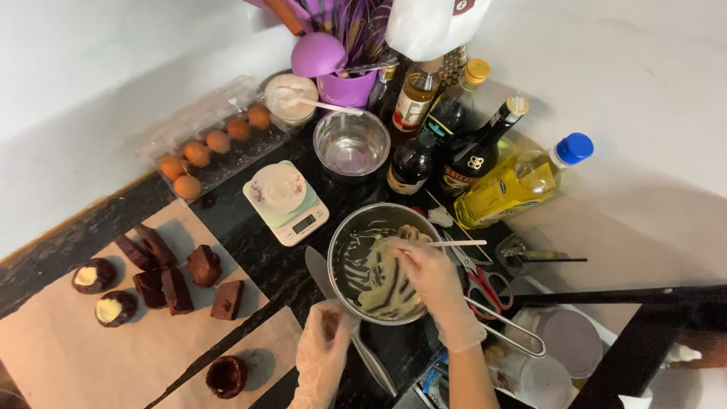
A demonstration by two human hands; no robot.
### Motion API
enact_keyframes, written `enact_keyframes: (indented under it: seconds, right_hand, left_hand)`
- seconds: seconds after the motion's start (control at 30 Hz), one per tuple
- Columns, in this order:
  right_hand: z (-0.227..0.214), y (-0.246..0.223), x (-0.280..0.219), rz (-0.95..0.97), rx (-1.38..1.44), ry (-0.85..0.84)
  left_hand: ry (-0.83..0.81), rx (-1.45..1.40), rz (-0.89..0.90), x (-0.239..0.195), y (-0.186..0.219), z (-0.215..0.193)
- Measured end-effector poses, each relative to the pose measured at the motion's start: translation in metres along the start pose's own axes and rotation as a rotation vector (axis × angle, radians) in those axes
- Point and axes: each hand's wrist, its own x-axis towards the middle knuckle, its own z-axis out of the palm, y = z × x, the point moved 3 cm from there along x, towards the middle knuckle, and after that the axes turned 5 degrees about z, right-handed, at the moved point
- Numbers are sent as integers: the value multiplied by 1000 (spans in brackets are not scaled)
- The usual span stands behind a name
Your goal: Prepare and fill chocolate desserts on a kitchen counter.
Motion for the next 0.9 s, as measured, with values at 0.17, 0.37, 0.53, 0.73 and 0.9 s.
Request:
enact_keyframes:
  seconds: [0.17, 0.37, 0.53, 0.73, 0.9]
  right_hand:
    - [7, -3, -4, -19, -54, -194]
    - [9, -12, -14, 166, -14, -555]
    - [10, 28, -11, 257, -3, -558]
    - [0, 55, -10, 584, 508, -378]
    - [-35, 59, -13, 594, 935, 50]
  left_hand:
    - [-95, 76, -10, 0, 9, 6]
    - [-113, 66, 93, 7, 4, 6]
    - [-150, -34, 45, 6, 7, 5]
    - [92, -43, 196, 6, -6, -4]
    - [132, 320, 542, 38, 88, 11]
